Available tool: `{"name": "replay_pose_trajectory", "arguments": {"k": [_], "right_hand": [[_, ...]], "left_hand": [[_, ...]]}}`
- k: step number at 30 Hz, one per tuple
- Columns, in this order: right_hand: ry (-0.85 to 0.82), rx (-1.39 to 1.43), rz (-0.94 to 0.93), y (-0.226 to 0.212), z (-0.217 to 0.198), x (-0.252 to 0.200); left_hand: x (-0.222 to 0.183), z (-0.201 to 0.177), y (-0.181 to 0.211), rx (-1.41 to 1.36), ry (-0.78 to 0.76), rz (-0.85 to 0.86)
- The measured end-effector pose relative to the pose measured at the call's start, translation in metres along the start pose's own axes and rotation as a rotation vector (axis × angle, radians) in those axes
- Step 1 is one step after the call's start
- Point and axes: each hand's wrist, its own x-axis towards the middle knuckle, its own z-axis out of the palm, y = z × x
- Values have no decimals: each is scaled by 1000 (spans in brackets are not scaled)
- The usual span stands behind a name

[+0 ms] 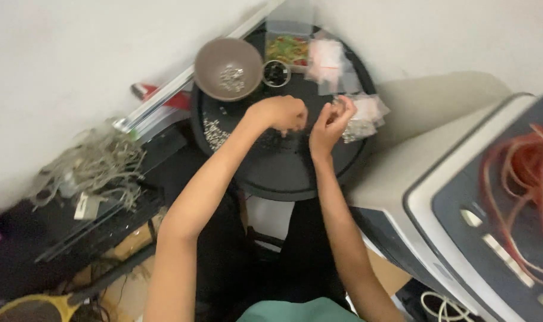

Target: Picking up small metal rings from a surface and placing them into a small plastic bag.

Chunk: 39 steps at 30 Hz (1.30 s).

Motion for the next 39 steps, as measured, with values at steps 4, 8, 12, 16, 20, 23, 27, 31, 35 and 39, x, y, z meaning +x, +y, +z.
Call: {"name": "replay_pose_trajectory", "arguments": {"k": [4, 8, 12, 16, 20, 23, 27, 31, 35, 39], "right_hand": [[-464, -118, -168, -22, 10, -19], [-788, -169, -351, -52, 28, -30], [-854, -156, -408, -64, 53, -43], [-783, -238, -420, -64, 82, -57], [-658, -378, -454, -63, 99, -64], [-605, -397, -422, -69, 102, -66], [-584, -373, -381, -67, 106, -65], [-659, -407, -364, -65, 106, -63], [-651, -386, -383, -62, 105, -64], [-657, -405, -391, -66, 104, -63]], "left_hand": [[-24, -7, -52, -28, -26, -164], [-86, -26, -73, 122, 219, -375], [-99, -20, -114, 244, 430, -575], [-84, -1, -151, 159, 336, -511], [-62, 12, -172, 241, 391, -581], [-53, 19, -179, 295, 465, -665], [-34, 39, -198, 431, 834, -758], [-25, 28, -212, 264, 613, -783], [-16, 36, -220, 281, 612, -709], [-14, 38, -220, 247, 525, -659]]}}
